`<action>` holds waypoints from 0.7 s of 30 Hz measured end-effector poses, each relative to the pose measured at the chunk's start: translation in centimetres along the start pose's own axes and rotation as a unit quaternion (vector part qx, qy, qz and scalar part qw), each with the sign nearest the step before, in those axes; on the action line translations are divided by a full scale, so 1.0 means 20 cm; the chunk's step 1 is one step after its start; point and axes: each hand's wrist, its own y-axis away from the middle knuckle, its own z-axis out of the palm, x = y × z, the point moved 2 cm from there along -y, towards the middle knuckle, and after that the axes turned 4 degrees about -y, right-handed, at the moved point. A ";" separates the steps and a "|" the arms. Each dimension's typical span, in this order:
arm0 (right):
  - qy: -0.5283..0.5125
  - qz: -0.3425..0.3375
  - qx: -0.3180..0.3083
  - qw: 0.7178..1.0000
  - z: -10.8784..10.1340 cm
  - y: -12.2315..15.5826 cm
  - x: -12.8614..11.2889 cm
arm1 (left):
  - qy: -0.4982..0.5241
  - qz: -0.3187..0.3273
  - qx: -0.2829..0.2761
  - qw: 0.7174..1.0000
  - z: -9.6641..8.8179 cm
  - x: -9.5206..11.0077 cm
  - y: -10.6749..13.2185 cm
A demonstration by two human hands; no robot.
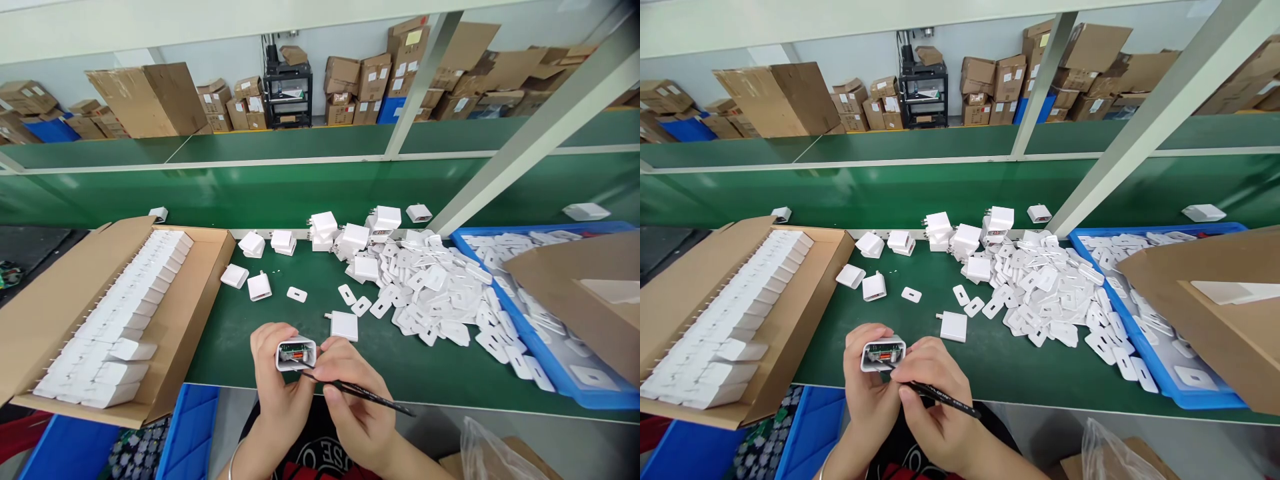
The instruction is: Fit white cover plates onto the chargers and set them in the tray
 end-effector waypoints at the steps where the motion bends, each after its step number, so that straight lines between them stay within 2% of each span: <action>1: 0.007 -0.003 -0.003 1.000 0.00 0.00 0.00 | 0.000 0.000 0.000 1.000 0.00 0.00 0.00; 8: 0.062 0.002 -0.002 0.998 0.01 -0.02 0.00 | -0.018 -0.004 0.001 1.000 0.01 -0.01 0.01; 11: 0.064 0.023 -0.004 0.998 0.02 -0.02 0.01 | -0.028 -0.009 -0.002 1.000 0.01 -0.02 0.00; 13: 0.051 0.012 0.003 0.999 0.02 0.00 0.01 | -0.039 -0.008 -0.003 0.999 0.01 -0.02 0.00; 16: 0.044 -0.038 0.076 0.995 -0.03 -0.01 0.00 | -0.081 0.005 0.005 0.997 0.01 -0.04 -0.01; 18: 0.087 -0.042 0.116 0.989 -0.10 -0.06 0.01 | -0.096 -0.005 0.004 0.995 -0.01 -0.05 -0.01; 19: 0.132 -0.028 0.109 0.985 -0.13 -0.11 0.03 | -0.093 -0.023 -0.003 0.995 -0.01 -0.06 -0.01; 20: 0.192 -0.006 0.074 0.979 -0.15 -0.17 0.06 | -0.083 -0.052 -0.014 0.995 -0.01 -0.08 -0.01; 21: 0.265 0.019 0.014 0.964 -0.18 -0.23 0.10 | -0.066 -0.094 -0.029 0.993 -0.02 -0.09 0.00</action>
